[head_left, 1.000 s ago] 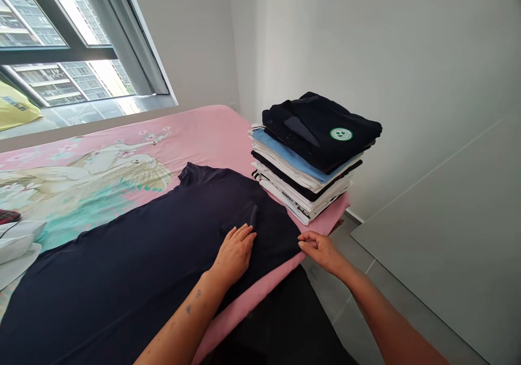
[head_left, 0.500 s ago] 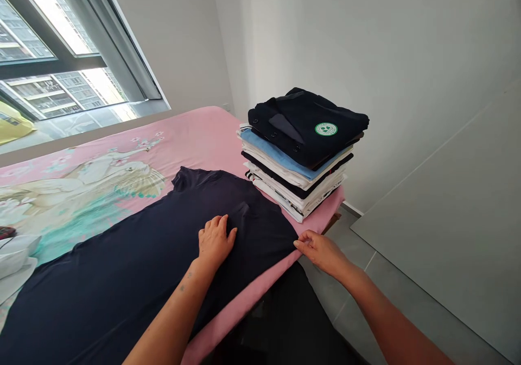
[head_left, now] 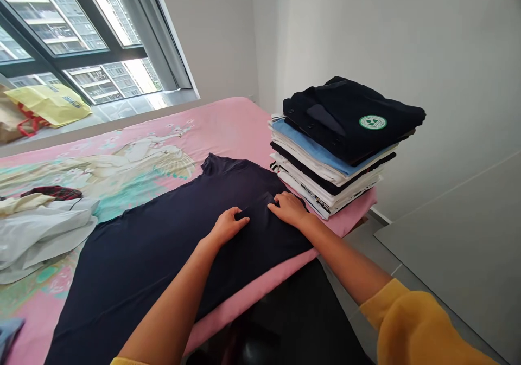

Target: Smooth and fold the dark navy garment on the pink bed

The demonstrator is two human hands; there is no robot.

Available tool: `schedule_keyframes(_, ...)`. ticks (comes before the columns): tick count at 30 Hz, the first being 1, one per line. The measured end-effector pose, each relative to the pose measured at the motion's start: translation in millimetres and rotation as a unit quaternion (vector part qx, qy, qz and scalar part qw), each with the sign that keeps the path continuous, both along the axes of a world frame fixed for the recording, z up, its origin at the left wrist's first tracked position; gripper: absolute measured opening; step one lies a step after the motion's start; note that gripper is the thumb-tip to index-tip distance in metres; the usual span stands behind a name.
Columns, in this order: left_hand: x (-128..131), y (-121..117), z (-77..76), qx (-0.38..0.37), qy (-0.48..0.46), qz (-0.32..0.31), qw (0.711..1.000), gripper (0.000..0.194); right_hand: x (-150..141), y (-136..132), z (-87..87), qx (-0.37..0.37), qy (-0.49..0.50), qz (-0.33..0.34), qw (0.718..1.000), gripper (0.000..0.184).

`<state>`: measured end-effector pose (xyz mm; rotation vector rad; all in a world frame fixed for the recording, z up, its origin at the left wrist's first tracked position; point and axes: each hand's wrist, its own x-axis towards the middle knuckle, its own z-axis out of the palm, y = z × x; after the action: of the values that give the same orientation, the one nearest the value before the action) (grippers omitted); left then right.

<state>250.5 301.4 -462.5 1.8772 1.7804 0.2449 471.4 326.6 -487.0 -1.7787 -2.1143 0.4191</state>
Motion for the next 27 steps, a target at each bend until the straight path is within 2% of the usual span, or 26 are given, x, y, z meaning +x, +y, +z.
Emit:
schedule_keyframes(3,0.9,-6.7,-5.7,0.036,-0.007,0.015,0.999,0.026,-4.0,5.6,-8.7,0.024,-0.002,-0.002,1.0,0.022)
schedule_keyframes(7,1.9,-11.3,-8.2,0.059,0.003,0.025,0.998,0.033,2.5,0.9,-12.6,0.035,0.005,0.006,0.999,0.027)
schedule_keyframes(12,-13.8,-15.4,5.7,-0.01,0.058,-0.025,0.998,0.046,6.7,0.1,-9.4,0.02,-0.045,0.026,0.998,0.032)
schedule_keyframes(15,-31.5,-23.6,15.4,-0.054,0.112,-0.082,0.989,0.03,2.5,4.8,-8.1,0.004,-0.049,0.018,0.999,0.041)
schedule_keyframes(18,-46.8,-36.0,21.6,-0.072,0.139,-0.104,0.982,0.015,-5.5,11.0,-8.7,-0.019,-0.04,0.01,0.999,0.043)
schedule_keyframes(20,-54.1,-45.1,22.2,-0.057,0.153,-0.137,0.977,0.016,-9.9,14.3,-10.6,-0.024,-0.017,0.001,1.0,0.036)
schedule_keyframes(23,-61.0,-58.7,16.3,0.002,0.166,-0.168,0.972,0.023,-10.5,16.1,-14.1,-0.007,0.02,-0.018,1.0,0.029)
schedule_keyframes(25,-63.1,-67.7,9.1,0.037,0.179,-0.138,0.973,0.025,-7.7,13.5,-12.6,0.018,0.03,-0.03,0.999,0.027)
schedule_keyframes(27,-63.2,-77.4,1.3,0.082,0.194,-0.089,0.973,0.025,-5.9,4.8,-5.1,0.076,0.047,-0.028,0.996,0.028)
